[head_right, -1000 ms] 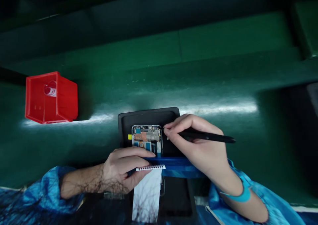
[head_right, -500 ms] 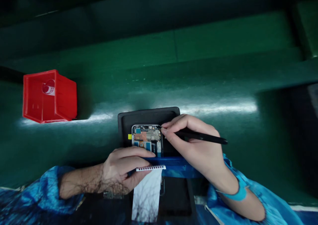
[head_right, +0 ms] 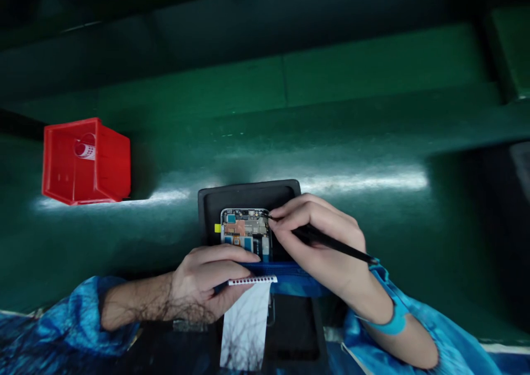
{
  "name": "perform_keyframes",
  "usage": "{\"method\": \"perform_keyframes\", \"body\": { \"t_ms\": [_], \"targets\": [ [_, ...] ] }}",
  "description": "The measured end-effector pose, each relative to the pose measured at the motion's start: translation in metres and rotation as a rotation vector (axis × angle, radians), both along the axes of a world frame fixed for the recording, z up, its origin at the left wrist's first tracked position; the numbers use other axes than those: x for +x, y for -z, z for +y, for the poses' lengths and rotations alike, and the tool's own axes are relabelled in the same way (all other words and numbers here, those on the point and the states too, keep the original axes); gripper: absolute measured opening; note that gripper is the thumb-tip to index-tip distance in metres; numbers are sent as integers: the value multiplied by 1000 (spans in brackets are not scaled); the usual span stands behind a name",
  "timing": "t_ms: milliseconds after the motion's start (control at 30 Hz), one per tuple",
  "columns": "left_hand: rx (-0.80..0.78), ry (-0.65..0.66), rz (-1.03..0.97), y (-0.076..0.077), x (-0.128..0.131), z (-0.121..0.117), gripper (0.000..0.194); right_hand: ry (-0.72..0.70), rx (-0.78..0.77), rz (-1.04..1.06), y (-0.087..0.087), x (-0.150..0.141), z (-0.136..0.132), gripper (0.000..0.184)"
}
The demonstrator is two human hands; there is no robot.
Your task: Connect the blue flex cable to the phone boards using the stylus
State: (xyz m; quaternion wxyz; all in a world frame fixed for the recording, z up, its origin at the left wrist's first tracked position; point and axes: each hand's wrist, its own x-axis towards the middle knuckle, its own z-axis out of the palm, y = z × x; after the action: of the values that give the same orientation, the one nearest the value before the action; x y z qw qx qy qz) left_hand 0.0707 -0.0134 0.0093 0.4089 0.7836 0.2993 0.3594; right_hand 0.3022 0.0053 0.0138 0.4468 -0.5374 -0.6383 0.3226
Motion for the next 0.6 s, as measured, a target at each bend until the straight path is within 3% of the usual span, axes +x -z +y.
{"method": "perform_keyframes", "body": {
  "t_ms": [233, 367, 500, 600],
  "targets": [
    [-45, 42, -51, 0, 0, 3, 10, -45, -15, -33, -1, 0, 2, 25],
    [-17, 28, -60, -3, 2, 7, 6, 3, -34, 93, -7, 5, 3, 17],
    [-63, -18, -140, -10, -2, 8, 5, 297, 93, 405, -18, 20, 0, 14],
    [-108, -179, -223, -17, -14, -2, 11, 556, 166, 439, -20, 37, -18, 14]
  ]
}}
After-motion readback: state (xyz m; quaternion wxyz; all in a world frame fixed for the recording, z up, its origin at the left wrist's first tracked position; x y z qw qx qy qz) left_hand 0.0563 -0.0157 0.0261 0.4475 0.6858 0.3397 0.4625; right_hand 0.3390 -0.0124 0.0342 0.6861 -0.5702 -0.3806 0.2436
